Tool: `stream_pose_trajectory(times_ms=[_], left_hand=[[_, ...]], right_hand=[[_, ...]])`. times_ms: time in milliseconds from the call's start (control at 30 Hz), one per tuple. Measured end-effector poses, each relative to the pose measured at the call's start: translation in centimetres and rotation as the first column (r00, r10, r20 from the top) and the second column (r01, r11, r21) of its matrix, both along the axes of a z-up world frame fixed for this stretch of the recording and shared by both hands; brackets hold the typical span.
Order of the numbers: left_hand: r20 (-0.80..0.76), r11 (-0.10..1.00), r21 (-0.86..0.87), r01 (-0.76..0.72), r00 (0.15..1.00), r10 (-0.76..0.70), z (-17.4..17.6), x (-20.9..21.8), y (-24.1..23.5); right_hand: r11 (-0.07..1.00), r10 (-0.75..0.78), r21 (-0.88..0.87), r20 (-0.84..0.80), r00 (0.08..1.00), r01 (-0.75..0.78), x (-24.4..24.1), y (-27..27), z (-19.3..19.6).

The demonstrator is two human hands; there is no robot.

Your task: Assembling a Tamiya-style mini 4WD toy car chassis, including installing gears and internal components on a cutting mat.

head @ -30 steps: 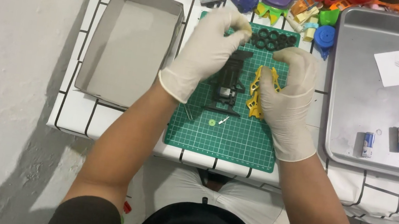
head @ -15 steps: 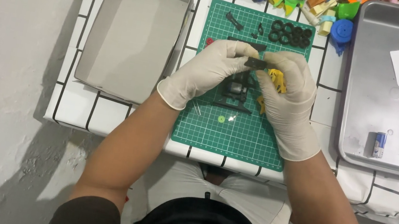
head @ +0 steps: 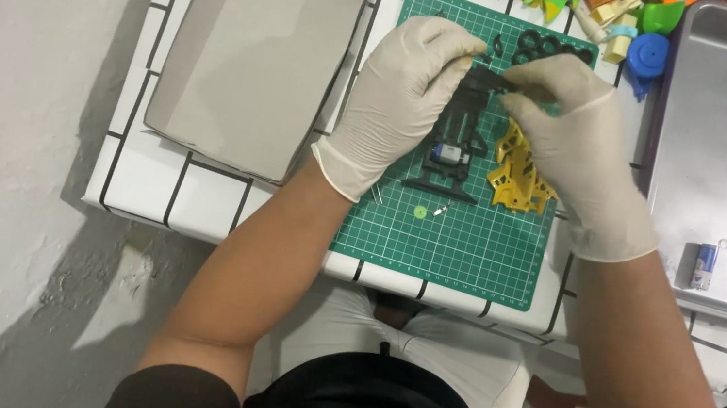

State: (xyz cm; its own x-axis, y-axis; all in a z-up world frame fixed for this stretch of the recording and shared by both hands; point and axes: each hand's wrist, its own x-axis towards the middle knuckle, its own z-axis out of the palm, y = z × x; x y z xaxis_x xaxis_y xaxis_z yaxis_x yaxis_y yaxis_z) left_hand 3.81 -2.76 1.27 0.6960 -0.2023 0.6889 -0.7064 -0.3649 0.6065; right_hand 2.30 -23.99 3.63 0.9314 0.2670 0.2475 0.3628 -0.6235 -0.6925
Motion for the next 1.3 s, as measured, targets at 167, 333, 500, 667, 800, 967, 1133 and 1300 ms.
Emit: stream_pose_trajectory(times_ms=[167, 333, 500, 667, 800, 967, 1133, 1300], left_hand=[[0.010, 0.994, 0.053, -0.095, 0.995, 0.094, -1.8, 0.7, -0.3], [-0.116, 0.977, 0.143, -0.158, 0.978, 0.175, -1.7, 1.3, -0.2], [-0.130, 0.956, 0.210, -0.205, 0.963, 0.235, -2.5, 1.8, -0.4], [-0.099, 0.961, 0.175, -0.214, 0.967, 0.234, -2.1, 1.5, -0.5], [-0.123, 0.968, 0.101, -0.231, 0.962, 0.243, -1.2, 0.7, -0.5], [0.055, 0.945, -0.185, -0.268, 0.958, 0.282, -0.9, 0.2, -0.4], [0.087, 0.927, -0.229, -0.298, 0.942, 0.324, -0.7, -0.1, -0.3], [0.113, 0.921, -0.235, -0.312, 0.932, 0.344, -0.7, 0.0, -0.1]], right_hand=[[0.996, -0.028, -0.090, -0.111, 0.993, 0.018, 1.6, -0.1, 1.7], [0.992, -0.109, 0.056, -0.061, 0.992, 0.113, 2.2, -1.2, -0.4], [0.979, -0.205, -0.001, -0.047, 0.978, 0.205, 2.1, -1.8, -2.2], [0.964, -0.248, -0.111, -0.042, 0.968, 0.242, 1.7, -2.0, -2.2], [0.943, -0.311, -0.133, -0.039, 0.950, 0.304, 1.7, -2.3, -2.9], [0.936, -0.235, -0.248, 0.088, 0.968, 0.249, 2.0, -3.1, -4.1], [0.955, -0.004, -0.272, 0.397, 0.918, 0.121, 2.6, -1.7, -3.1], [0.937, 0.119, -0.349, 0.353, 0.928, 0.013, 3.2, 0.3, -2.2]])
